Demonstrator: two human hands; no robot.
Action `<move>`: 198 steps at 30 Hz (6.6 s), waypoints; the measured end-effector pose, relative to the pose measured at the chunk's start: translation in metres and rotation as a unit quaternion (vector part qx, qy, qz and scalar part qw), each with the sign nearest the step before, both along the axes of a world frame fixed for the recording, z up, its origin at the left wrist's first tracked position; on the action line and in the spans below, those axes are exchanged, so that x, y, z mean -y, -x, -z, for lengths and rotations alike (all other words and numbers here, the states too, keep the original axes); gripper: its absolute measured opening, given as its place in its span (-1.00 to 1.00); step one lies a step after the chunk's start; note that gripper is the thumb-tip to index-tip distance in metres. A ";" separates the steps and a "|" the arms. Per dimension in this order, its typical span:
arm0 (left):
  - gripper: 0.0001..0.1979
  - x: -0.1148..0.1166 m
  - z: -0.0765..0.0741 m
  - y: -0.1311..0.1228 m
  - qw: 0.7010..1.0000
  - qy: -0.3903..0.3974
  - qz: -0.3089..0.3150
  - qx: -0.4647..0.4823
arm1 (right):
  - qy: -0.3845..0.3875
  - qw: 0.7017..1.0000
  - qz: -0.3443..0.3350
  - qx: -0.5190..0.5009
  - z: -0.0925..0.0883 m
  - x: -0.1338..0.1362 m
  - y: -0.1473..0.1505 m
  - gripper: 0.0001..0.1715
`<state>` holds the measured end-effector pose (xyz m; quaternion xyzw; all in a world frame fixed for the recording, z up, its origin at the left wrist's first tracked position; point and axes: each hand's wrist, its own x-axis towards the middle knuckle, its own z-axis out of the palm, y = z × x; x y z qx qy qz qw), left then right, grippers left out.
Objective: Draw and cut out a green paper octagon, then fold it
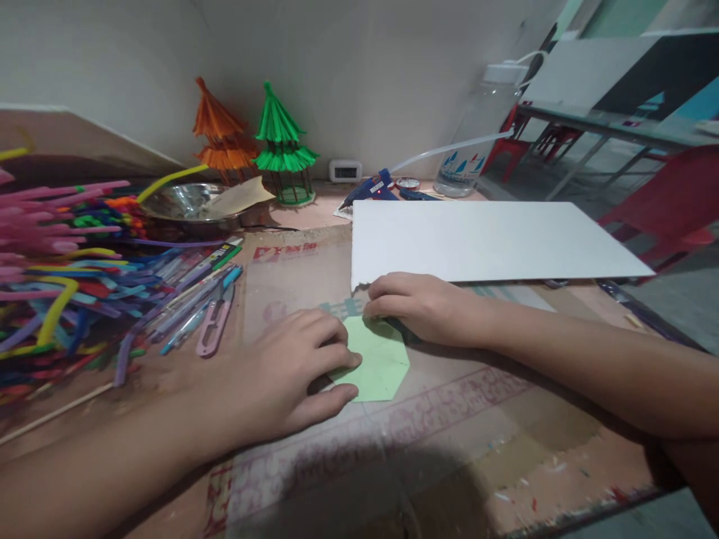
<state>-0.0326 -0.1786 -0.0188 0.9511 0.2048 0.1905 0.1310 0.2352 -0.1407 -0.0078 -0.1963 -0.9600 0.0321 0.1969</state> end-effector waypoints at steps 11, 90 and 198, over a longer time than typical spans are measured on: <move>-0.83 -0.001 0.001 0.001 1.000 0.002 -0.001 -0.002 | 0.020 1.000 0.000 -0.003 0.005 0.001 -0.001 -0.71; -0.82 -0.013 0.011 -0.001 0.996 -0.044 -0.063 0.040 | 0.044 0.998 0.021 -0.050 0.009 0.004 0.012 -0.76; -0.62 -0.006 0.011 0.006 0.995 -0.058 -0.082 0.020 | 0.317 0.902 0.113 -0.270 0.010 -0.001 0.007 -0.87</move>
